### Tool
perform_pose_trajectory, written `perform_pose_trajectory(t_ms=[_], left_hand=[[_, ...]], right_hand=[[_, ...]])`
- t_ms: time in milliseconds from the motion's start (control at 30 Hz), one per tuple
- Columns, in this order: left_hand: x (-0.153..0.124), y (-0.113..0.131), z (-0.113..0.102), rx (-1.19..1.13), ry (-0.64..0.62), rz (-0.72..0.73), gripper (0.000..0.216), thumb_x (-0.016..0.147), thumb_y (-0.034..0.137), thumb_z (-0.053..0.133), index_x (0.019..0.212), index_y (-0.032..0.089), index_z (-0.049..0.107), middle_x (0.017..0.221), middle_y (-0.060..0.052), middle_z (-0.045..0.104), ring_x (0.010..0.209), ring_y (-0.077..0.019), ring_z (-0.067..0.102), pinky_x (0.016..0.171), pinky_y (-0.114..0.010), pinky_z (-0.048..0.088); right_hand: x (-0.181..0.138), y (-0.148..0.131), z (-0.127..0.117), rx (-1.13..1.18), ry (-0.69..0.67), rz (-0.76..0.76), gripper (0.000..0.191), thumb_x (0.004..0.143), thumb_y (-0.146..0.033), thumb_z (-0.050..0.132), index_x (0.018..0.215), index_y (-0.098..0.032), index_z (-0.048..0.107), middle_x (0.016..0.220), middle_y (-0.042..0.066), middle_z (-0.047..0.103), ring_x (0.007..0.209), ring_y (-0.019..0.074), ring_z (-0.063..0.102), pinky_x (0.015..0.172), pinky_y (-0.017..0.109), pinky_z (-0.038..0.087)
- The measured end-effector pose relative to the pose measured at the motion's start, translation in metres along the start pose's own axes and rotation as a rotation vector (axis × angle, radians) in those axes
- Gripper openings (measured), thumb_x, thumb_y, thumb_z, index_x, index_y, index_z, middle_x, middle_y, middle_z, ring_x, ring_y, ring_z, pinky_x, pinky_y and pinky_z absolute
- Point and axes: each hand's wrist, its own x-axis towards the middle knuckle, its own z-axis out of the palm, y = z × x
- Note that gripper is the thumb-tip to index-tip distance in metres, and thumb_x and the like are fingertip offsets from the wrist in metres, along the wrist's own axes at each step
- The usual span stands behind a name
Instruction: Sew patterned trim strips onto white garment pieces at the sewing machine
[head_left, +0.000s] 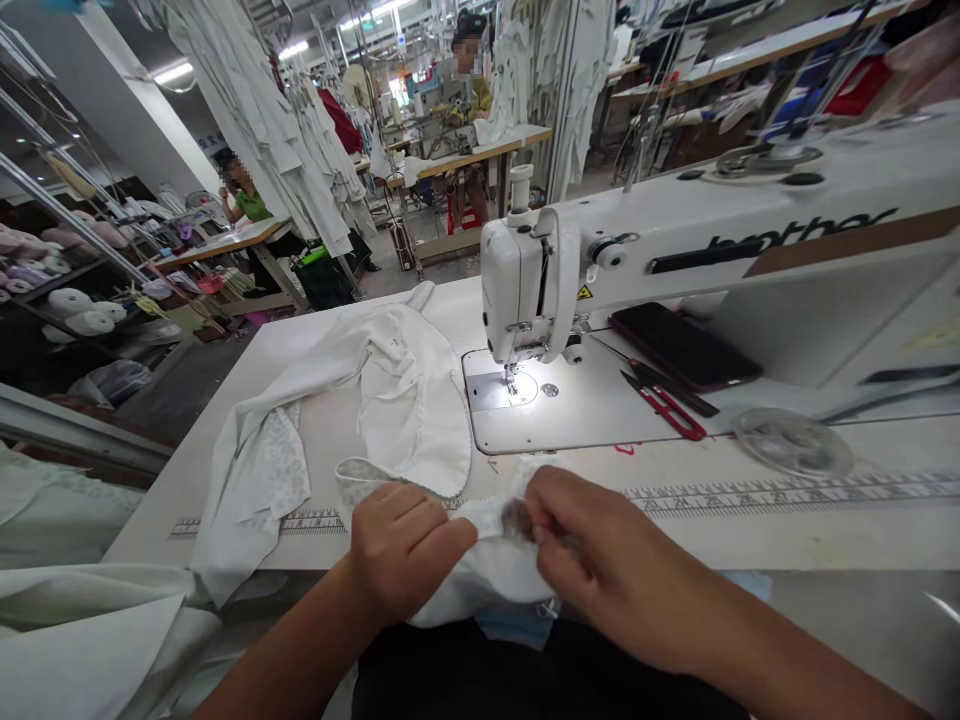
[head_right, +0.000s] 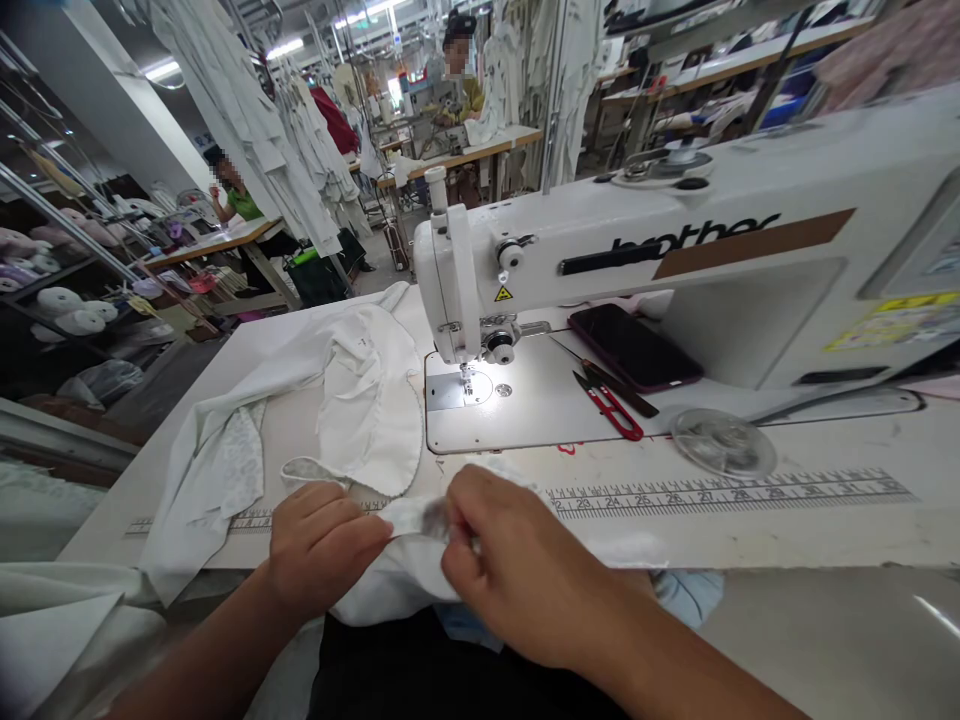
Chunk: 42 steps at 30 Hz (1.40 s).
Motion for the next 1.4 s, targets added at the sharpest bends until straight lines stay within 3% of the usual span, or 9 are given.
perform_pose_trajectory(t_ms=[133,400,667,800,1000,1067,1167,1267,1400], left_hand=[[-0.009,-0.006,0.001,0.014,0.016,-0.035,0.017,0.082,0.006,0.056,0.074,0.020,0.055,0.051,0.004,0.048,0.051,-0.0123,0.040,0.052,-0.028,0.026],[0.001,-0.001,-0.001,0.029,-0.034,0.025,0.018,0.084,0.008,0.054,0.070,0.020,0.054,0.050,0.004,0.043,0.052,-0.0132,0.034,0.053,-0.030,0.021],[0.007,0.002,-0.002,0.042,-0.063,0.070,0.023,0.082,0.004,0.051,0.064,0.019,0.053,0.049,0.003,0.037,0.052,-0.0135,0.029,0.053,-0.032,0.016],[0.005,0.000,-0.002,0.038,-0.077,0.043,0.023,0.083,0.006,0.052,0.064,0.020,0.054,0.049,0.003,0.038,0.052,-0.0142,0.030,0.052,-0.032,0.018],[-0.002,-0.014,-0.007,0.067,0.000,-0.047,0.018,0.079,0.007,0.068,0.071,0.018,0.055,0.054,0.003,0.054,0.052,-0.0124,0.044,0.051,-0.028,0.028],[-0.002,-0.018,-0.006,0.062,0.014,-0.061,0.018,0.078,0.010,0.071,0.072,0.018,0.055,0.055,0.002,0.056,0.052,-0.0122,0.047,0.051,-0.027,0.031],[0.001,-0.019,-0.005,0.047,-0.004,-0.097,0.016,0.081,0.017,0.071,0.073,0.017,0.056,0.055,0.002,0.056,0.052,-0.0125,0.047,0.051,-0.027,0.034],[0.007,-0.020,-0.008,0.059,-0.046,-0.137,0.005,0.084,0.017,0.067,0.087,0.015,0.063,0.058,0.001,0.058,0.054,-0.0131,0.049,0.052,-0.026,0.037],[0.014,-0.018,-0.011,0.080,-0.101,-0.125,0.011,0.086,0.013,0.063,0.096,0.016,0.068,0.058,0.001,0.058,0.055,-0.0125,0.049,0.051,-0.025,0.039]], right_hand=[[-0.012,0.012,-0.003,0.096,0.108,0.093,0.014,0.087,-0.017,0.043,0.075,-0.024,0.042,0.071,-0.001,0.056,0.060,0.0144,0.053,0.048,0.025,0.043],[-0.004,-0.012,0.005,-0.018,0.005,-0.110,0.014,0.091,-0.012,0.044,0.090,-0.021,0.055,0.084,0.001,0.060,0.075,0.0147,0.058,0.066,0.029,0.047],[0.004,-0.018,0.017,-0.260,0.008,-0.151,0.017,0.080,-0.002,0.048,0.077,-0.018,0.053,0.074,0.000,0.057,0.065,0.0155,0.055,0.057,0.029,0.041],[0.006,-0.010,0.018,-0.360,0.085,-0.169,0.016,0.076,-0.004,0.046,0.075,-0.020,0.049,0.072,0.000,0.054,0.061,0.0157,0.053,0.055,0.029,0.039],[-0.016,0.017,-0.001,-0.419,0.288,-0.004,0.013,0.085,-0.017,0.043,0.074,-0.023,0.044,0.063,-0.001,0.054,0.049,0.0136,0.052,0.044,0.026,0.038],[-0.027,0.017,0.006,-0.392,0.285,-0.044,0.006,0.089,-0.023,0.045,0.084,-0.022,0.049,0.072,0.002,0.060,0.056,0.0150,0.059,0.048,0.026,0.045],[-0.036,0.013,0.030,-0.469,0.277,-0.168,0.022,0.088,-0.033,0.051,0.106,-0.019,0.053,0.096,0.010,0.066,0.080,0.0228,0.065,0.063,0.032,0.053],[-0.033,0.018,0.039,-0.591,0.291,-0.238,0.024,0.088,-0.015,0.045,0.110,-0.015,0.055,0.095,0.011,0.066,0.083,0.0239,0.063,0.070,0.036,0.052],[-0.022,0.036,0.009,-0.745,0.319,-0.273,0.031,0.083,-0.005,0.043,0.109,-0.011,0.059,0.094,0.013,0.067,0.084,0.0263,0.060,0.073,0.039,0.049]])
